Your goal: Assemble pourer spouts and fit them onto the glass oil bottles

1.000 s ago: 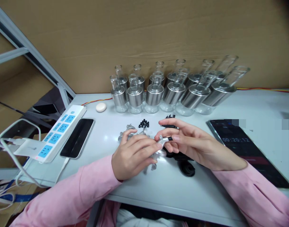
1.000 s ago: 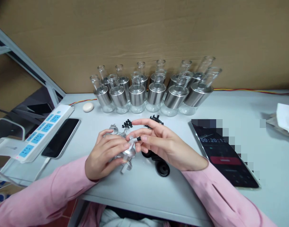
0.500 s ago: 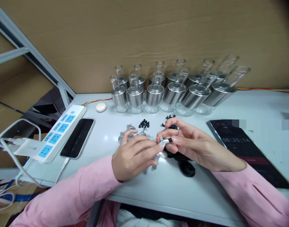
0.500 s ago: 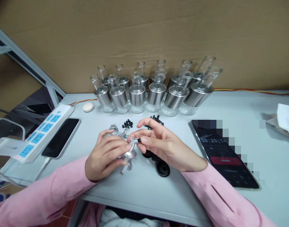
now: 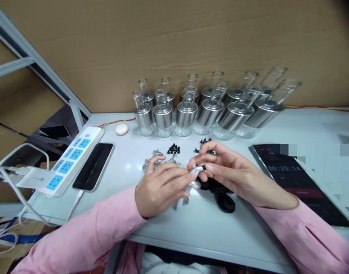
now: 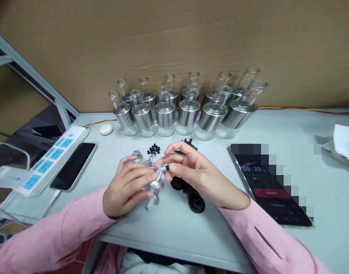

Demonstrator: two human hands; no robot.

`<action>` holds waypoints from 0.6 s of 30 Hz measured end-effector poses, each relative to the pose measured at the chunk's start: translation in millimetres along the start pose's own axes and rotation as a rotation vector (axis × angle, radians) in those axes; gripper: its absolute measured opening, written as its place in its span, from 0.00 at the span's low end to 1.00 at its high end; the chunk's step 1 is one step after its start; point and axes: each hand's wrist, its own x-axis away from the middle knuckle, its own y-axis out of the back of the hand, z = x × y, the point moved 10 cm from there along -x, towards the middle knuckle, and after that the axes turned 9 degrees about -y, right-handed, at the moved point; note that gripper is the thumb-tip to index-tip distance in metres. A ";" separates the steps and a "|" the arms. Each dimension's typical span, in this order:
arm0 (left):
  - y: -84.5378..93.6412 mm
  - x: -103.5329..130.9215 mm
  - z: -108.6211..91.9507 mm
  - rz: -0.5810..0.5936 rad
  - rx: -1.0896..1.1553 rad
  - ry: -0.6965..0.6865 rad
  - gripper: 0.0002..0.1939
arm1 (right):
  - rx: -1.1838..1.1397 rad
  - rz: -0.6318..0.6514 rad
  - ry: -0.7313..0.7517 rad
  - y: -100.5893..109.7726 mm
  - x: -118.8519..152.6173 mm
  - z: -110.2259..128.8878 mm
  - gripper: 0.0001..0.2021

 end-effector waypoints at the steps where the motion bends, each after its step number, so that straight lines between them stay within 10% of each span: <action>1: 0.6 0.1 0.4 -0.008 -0.003 0.004 0.13 | 0.064 -0.031 0.042 1.6 1.1 4.6 0.12; 6: 0.6 -0.1 0.7 -0.016 -0.003 0.009 0.13 | 0.250 -0.189 0.183 14.8 8.2 21.8 0.08; 18: 1.8 -1.0 0.6 -0.009 0.002 0.003 0.13 | 0.156 -0.044 0.082 7.8 3.2 7.9 0.09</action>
